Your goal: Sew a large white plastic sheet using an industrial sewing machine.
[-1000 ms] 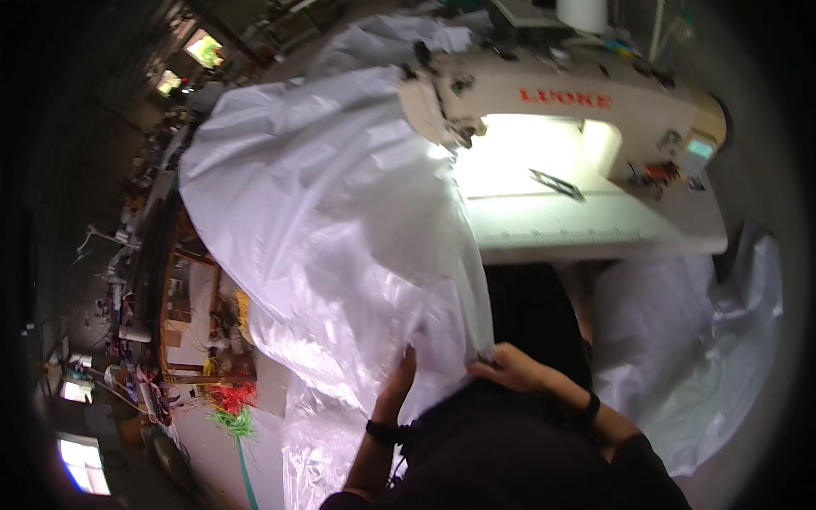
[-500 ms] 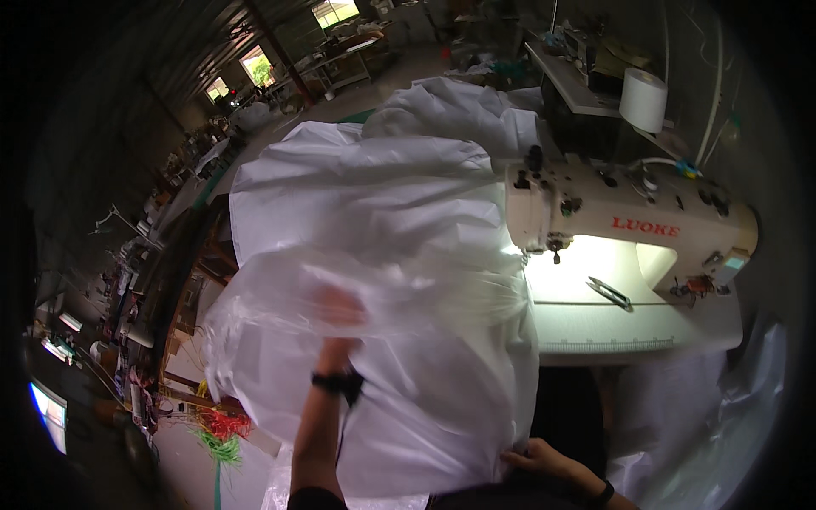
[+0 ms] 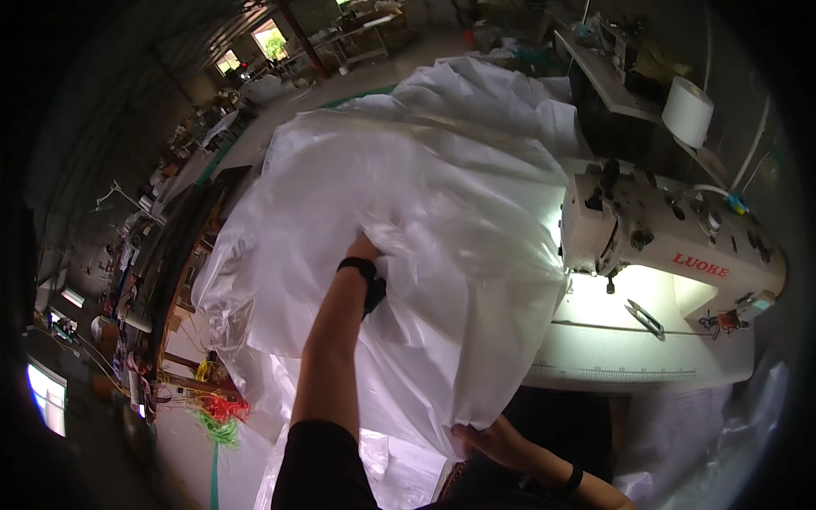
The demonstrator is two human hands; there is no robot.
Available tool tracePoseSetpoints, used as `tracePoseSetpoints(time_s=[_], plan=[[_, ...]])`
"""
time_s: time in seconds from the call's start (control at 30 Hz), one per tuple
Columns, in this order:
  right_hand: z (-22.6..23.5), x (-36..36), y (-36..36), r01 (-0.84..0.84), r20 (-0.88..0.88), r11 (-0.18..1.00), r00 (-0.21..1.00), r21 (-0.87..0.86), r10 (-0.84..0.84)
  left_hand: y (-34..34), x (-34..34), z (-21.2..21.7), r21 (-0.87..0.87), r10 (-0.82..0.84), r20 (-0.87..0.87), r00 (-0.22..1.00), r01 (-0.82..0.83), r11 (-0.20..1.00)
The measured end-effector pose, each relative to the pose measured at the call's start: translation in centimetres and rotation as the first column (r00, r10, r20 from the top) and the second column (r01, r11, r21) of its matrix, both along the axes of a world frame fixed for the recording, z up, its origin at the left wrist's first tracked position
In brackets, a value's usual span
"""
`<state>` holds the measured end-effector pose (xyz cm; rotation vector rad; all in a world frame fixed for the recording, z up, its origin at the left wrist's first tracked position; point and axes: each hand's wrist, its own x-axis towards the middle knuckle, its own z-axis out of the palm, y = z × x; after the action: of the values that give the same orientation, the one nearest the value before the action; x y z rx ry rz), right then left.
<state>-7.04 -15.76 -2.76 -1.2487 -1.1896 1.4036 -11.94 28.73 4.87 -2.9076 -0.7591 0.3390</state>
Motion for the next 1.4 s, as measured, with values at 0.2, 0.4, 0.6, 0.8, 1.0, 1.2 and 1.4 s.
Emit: tracePoseSetpoints(time_s=[0.2,0.4,0.6,0.8,1.0,1.2,1.4], plan=[[-1.4,3.0,-5.2,0.544,-0.291,0.785,0.731,-0.297,-0.617,-7.3,-10.0,2.1,-0.472,0.192,0.440,0.877,0.043,0.880],[-0.2,3.0,-5.1,0.476,-0.591,0.833,0.598,-0.282,-0.541,-27.0,-24.5,9.9,-0.416,0.421,0.479,0.770,-0.223,0.882],[-2.8,2.2,-7.8,0.309,-0.322,0.912,0.864,-0.269,-0.387,-36.7,-33.0,-3.6,-0.511,0.623,0.780,-0.058,-0.634,0.581],[-1.9,2.4,-10.3,0.429,-0.222,0.882,0.856,-0.197,-0.466,-31.0,-32.4,-10.5,-0.924,0.785,0.047,-0.617,0.272,0.270],[-1.6,7.6,-14.6,0.694,-0.250,0.720,0.698,0.005,-0.671,-18.0,-44.1,-6.0,-0.682,0.369,0.678,-0.636,-0.359,0.637],[-4.4,15.6,-19.3,0.688,-0.157,0.721,0.706,-0.075,-0.690,-19.0,-52.5,2.6,-0.615,0.577,0.686,-0.443,0.071,0.786],[-7.9,13.2,-23.3,0.444,-0.073,0.751,0.837,-0.488,-0.542,-32.4,-47.7,-6.0,-0.806,0.843,0.401,-0.360,0.298,0.511]])
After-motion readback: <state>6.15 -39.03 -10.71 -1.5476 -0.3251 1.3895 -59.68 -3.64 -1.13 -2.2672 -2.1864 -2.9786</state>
